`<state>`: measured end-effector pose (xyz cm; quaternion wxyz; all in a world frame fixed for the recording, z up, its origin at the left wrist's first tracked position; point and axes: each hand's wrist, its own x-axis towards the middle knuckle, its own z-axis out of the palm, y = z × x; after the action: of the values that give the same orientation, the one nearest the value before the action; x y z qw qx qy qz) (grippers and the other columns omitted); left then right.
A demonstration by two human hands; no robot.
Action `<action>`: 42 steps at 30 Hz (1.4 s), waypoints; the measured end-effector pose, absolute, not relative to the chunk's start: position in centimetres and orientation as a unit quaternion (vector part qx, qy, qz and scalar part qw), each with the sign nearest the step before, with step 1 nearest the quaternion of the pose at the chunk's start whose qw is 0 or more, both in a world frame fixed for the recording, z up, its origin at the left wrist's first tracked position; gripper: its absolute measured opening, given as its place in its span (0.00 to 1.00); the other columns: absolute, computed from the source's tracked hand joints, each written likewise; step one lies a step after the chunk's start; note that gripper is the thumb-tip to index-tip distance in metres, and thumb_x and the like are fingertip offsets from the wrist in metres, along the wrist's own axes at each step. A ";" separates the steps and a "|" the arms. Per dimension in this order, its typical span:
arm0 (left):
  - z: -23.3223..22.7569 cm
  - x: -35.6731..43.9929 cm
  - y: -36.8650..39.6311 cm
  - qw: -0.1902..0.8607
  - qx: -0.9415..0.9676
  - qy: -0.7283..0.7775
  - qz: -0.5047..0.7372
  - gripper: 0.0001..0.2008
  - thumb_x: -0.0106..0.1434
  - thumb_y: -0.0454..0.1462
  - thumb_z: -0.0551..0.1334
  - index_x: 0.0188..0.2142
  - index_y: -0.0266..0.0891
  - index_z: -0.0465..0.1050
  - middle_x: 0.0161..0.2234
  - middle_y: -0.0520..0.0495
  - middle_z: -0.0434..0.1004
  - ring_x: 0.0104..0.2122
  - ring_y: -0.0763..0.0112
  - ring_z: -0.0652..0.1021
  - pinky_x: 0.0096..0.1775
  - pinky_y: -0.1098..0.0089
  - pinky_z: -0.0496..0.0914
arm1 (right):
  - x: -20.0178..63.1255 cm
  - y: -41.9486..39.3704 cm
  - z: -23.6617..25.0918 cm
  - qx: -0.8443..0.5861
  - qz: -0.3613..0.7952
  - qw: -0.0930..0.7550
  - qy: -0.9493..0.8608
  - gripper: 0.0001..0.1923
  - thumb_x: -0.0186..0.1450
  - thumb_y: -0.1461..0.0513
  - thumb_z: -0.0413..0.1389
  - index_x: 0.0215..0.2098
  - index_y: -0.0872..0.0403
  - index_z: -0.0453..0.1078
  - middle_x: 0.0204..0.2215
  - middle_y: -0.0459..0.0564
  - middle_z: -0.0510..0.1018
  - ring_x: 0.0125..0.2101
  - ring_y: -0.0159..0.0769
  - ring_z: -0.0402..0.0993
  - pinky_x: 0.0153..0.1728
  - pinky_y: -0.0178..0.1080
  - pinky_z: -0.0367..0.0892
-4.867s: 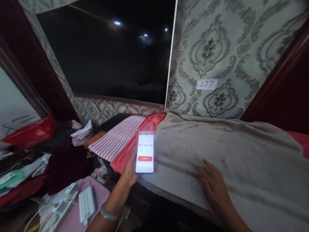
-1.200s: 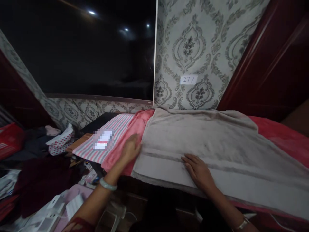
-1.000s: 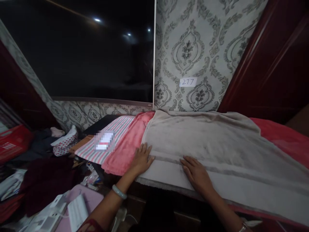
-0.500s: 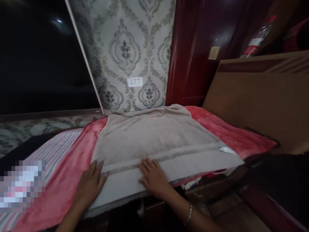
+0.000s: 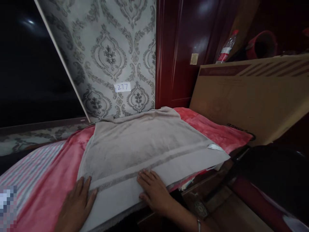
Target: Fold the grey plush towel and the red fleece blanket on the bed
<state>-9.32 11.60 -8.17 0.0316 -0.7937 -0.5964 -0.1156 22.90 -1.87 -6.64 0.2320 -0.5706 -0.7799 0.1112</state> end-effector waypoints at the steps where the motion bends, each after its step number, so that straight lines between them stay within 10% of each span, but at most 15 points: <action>1: -8.2 -9.4 11.6 0.030 -0.794 -0.596 -0.115 0.43 0.60 0.54 0.43 0.65 0.25 0.60 0.66 0.30 0.60 0.66 0.48 0.61 0.64 0.51 0.57 | 23.4 -1.6 -6.2 -0.561 0.112 0.233 -0.787 0.28 0.72 0.50 0.50 0.66 0.51 0.61 0.67 0.52 0.63 0.66 0.43 0.55 0.66 0.49 0.49; 6: -7.1 -10.0 11.9 0.030 -0.792 -0.595 -0.134 0.38 0.60 0.53 0.46 0.61 0.31 0.68 0.61 0.34 0.69 0.63 0.50 0.67 0.62 0.52 0.62 | 28.6 1.4 -3.7 -0.549 0.074 0.259 -0.791 0.19 0.72 0.59 0.48 0.58 0.53 0.71 0.52 0.54 0.78 0.52 0.39 0.72 0.55 0.41 0.65; 11: -2.4 -6.5 12.8 0.024 -0.798 -0.593 -0.105 0.29 0.67 0.48 0.42 0.51 0.40 0.76 0.52 0.42 0.78 0.51 0.55 0.78 0.55 0.57 0.69 | 36.0 6.5 -3.2 -0.624 0.002 0.199 -0.756 0.23 0.71 0.60 0.47 0.61 0.58 0.68 0.61 0.61 0.69 0.61 0.46 0.65 0.61 0.48 0.59; 17: 1.0 5.2 19.6 -0.001 -0.839 -0.539 -0.077 0.27 0.70 0.44 0.49 0.65 0.36 0.61 0.68 0.37 0.57 0.65 0.58 0.64 0.63 0.59 0.59 | 40.4 12.9 -3.4 -0.687 -0.007 0.102 -0.719 0.27 0.74 0.56 0.45 0.68 0.55 0.59 0.69 0.60 0.56 0.68 0.51 0.50 0.63 0.54 0.54; 31: -4.3 10.4 25.6 0.005 -0.814 -0.577 -0.063 0.30 0.72 0.48 0.44 0.69 0.39 0.53 0.71 0.39 0.49 0.70 0.58 0.53 0.67 0.52 0.47 | 43.1 15.7 -10.3 -0.695 -0.078 0.138 -0.702 0.29 0.72 0.50 0.41 0.68 0.46 0.58 0.69 0.53 0.56 0.68 0.52 0.50 0.64 0.62 0.48; 42: -1.3 7.2 30.0 0.034 -0.785 -0.594 -0.173 0.23 0.67 0.44 0.53 0.57 0.39 0.70 0.61 0.36 0.68 0.61 0.54 0.68 0.60 0.54 0.61 | 44.0 16.3 -11.6 -0.687 -0.069 0.176 -0.702 0.32 0.70 0.43 0.40 0.67 0.42 0.60 0.69 0.50 0.58 0.68 0.50 0.51 0.63 0.60 0.53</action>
<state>7.21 30.04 -1.34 0.0344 -0.7849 -0.5940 -0.1726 43.99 16.32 -11.59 0.1756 -0.6866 -0.7022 -0.0688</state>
